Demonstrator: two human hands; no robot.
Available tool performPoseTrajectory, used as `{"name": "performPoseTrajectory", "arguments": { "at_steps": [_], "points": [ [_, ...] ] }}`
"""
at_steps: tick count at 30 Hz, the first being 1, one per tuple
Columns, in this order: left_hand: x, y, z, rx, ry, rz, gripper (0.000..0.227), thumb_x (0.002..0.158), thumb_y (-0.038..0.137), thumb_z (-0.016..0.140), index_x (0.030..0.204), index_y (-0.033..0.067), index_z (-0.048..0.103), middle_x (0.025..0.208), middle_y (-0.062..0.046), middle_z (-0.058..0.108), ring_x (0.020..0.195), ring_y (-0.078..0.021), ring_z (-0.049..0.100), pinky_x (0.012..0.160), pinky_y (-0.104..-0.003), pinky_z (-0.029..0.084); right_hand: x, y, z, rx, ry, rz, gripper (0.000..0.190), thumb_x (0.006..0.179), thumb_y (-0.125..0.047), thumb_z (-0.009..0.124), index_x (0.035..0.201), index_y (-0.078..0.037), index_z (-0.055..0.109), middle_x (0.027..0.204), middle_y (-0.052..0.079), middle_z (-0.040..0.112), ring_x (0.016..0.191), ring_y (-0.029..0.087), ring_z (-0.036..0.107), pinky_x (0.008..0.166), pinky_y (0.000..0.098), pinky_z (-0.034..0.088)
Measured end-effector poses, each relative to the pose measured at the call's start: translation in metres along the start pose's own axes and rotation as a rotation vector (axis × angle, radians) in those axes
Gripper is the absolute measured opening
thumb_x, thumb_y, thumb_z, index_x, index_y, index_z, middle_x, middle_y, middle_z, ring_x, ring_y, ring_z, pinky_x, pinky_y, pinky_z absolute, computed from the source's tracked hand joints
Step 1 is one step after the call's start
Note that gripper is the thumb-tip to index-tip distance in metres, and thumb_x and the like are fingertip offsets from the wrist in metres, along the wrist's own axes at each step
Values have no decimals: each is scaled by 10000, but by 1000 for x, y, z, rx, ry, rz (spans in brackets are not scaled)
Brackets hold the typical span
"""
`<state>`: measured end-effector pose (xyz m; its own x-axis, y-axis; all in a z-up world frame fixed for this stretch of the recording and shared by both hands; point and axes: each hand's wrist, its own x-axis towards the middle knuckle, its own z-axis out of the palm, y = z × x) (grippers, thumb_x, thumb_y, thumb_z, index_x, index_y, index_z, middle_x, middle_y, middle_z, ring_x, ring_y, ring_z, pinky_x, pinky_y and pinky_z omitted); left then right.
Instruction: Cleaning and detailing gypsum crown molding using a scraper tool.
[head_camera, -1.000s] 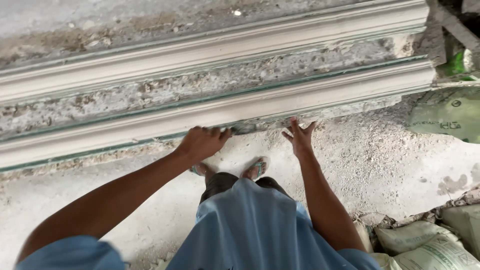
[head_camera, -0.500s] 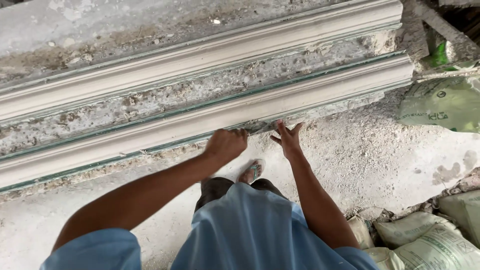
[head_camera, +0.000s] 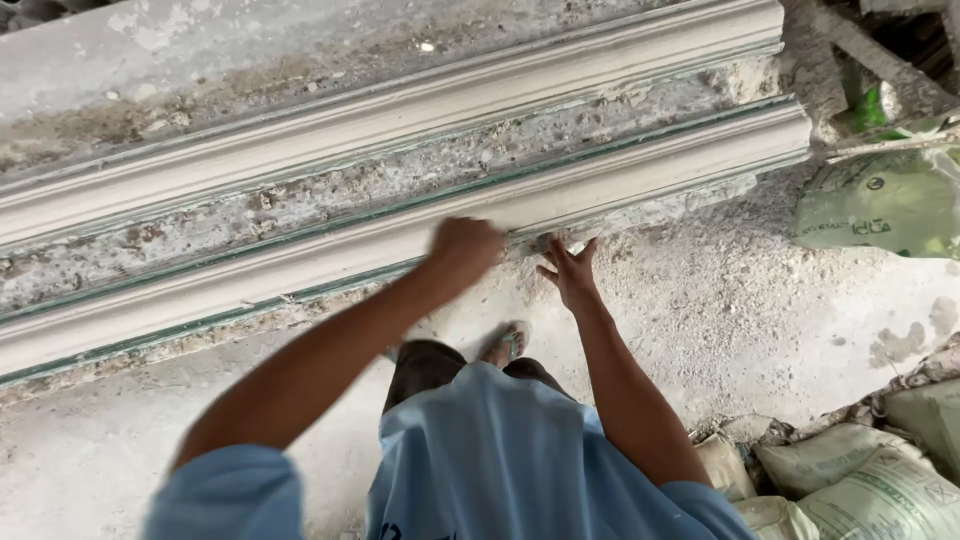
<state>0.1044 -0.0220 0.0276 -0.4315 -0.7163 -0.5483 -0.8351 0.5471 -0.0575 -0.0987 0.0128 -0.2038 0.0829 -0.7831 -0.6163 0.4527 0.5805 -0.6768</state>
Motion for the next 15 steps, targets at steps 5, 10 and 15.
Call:
{"name": "performPoseTrajectory", "arguments": {
  "at_steps": [5,10,15],
  "points": [
    [-95,-73,17,-412,72,-21,283,1002,256,571,1238,120,653,922,-88,707,681,-244,695,550,-424,593,-6,-13,4,-1,87,54,1361,876,-420,748,1467,-217,-462,1540,250,446,1373,396,527,1011,529,562],
    [-59,-59,40,-442,258,25,404,1039,317,566,1442,290,595,746,-79,684,529,-239,638,434,-383,515,-10,-13,7,-2,104,74,1374,877,-415,752,1448,-207,-480,1547,220,466,1369,377,522,1012,530,547],
    [-49,-49,9,-266,274,91,408,1008,322,604,1414,285,610,693,-75,671,558,-249,635,439,-402,477,-13,-15,3,-62,116,44,1347,880,-426,757,1503,-172,-410,1499,241,528,1342,369,564,989,532,554]
  ]
}}
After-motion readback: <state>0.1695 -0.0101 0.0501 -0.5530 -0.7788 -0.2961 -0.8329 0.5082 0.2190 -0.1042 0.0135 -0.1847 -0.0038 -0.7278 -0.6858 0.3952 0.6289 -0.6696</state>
